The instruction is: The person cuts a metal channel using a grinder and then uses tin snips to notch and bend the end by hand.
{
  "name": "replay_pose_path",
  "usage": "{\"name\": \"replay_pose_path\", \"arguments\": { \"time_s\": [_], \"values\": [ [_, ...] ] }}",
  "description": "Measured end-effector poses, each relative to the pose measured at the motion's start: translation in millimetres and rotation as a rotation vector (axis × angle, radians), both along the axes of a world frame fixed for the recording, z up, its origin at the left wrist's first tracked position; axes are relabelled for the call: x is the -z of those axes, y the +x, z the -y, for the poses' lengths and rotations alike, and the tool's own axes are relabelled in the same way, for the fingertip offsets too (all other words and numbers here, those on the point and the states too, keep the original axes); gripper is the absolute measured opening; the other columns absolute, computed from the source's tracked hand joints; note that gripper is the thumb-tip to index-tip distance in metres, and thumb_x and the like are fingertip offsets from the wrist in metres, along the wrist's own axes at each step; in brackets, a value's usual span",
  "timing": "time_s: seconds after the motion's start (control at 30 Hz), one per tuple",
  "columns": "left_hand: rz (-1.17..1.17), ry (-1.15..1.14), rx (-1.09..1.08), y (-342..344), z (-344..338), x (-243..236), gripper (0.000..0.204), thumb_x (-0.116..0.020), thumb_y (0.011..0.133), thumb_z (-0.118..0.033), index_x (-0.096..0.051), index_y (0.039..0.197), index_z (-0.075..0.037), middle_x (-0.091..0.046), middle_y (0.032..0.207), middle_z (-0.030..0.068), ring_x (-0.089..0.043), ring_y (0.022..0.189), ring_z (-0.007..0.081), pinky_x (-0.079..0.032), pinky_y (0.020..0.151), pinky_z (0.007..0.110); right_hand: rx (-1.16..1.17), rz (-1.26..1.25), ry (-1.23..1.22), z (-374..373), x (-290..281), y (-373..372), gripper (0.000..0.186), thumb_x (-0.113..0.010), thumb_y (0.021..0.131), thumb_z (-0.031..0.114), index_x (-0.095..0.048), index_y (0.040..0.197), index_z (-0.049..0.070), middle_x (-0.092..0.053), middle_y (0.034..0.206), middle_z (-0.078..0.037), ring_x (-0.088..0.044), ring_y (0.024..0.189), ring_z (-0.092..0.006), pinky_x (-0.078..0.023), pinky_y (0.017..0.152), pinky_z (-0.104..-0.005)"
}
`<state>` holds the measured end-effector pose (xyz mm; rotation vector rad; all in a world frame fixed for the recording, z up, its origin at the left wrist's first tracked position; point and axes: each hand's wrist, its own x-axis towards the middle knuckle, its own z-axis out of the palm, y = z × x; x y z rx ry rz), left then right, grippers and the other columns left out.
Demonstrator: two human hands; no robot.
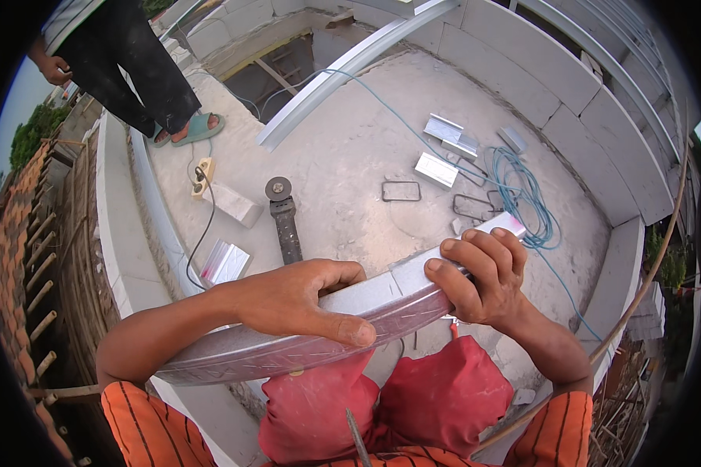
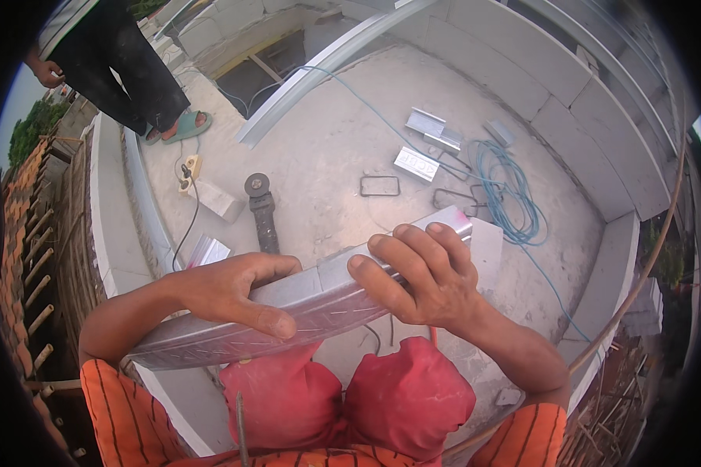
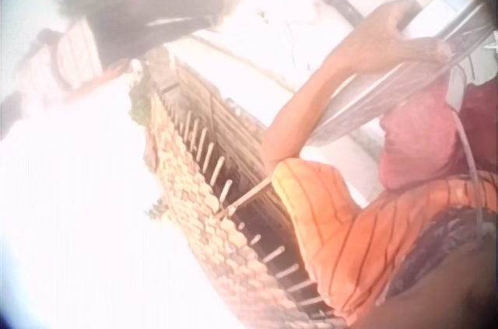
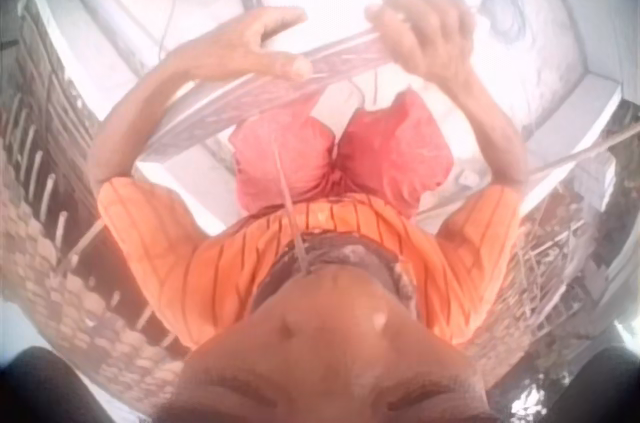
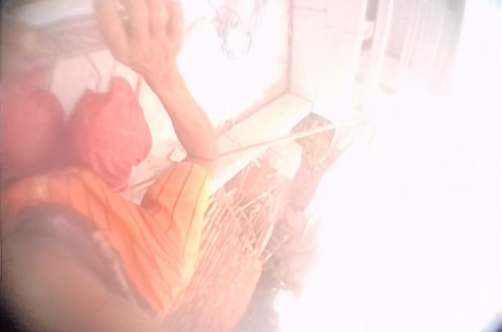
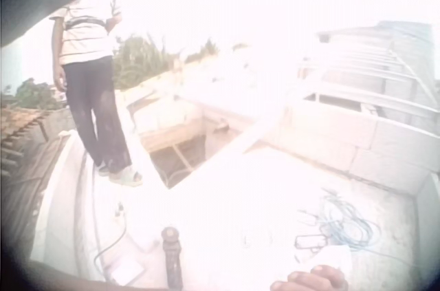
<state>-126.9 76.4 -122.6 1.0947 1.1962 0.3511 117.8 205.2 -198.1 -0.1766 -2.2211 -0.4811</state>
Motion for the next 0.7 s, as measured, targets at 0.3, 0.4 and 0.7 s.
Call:
{"name": "replay_pose_path", "arguments": {
  "time_s": [0.3,0.4,0.7],
  "values": [
    [-0.017,0.118,0.08,7.5,-3.7,0.8,0.063,-0.07,0.088,-0.042,-0.053,0.126,0.004,-0.065,0.107,0.0177,-0.063,0.097,0.0234,-0.05,0.086,0.035,0.065,0.069,-0.045,5.1,-0.3,3.3,0.037,-0.067,0.087,0.033,-0.06,0.123,0.027,-0.058,0.111,0.005,-0.056,0.102,-0.0156,-0.039,0.096,-0.0367],
    [-0.122,0.171,0.091,10.6,0.1,-7.0,0.056,-0.069,0.089,-0.036,-0.053,0.124,0.004,-0.066,0.105,0.0193,-0.064,0.096,0.0249,-0.05,0.085,0.036,0.051,0.081,-0.085,7.8,-6.4,2.9,0.038,-0.068,0.085,0.03,-0.059,0.122,0.025,-0.058,0.11,0.003,-0.056,0.102,-0.0161,-0.041,0.092,-0.0361],
    [-0.184,0.186,0.046,17.1,1.6,-13.9,0.057,-0.071,0.087,-0.028,-0.051,0.129,0.005,-0.067,0.107,0.0214,-0.066,0.098,0.0267,-0.05,0.087,0.036,-0.007,0.205,-0.159,4.9,-20.1,2.8,0.039,-0.067,0.079,0.019,-0.056,0.117,0.018,-0.06,0.109,0.0,-0.059,0.099,-0.0164,-0.042,0.086,-0.0364]
  ]
}}
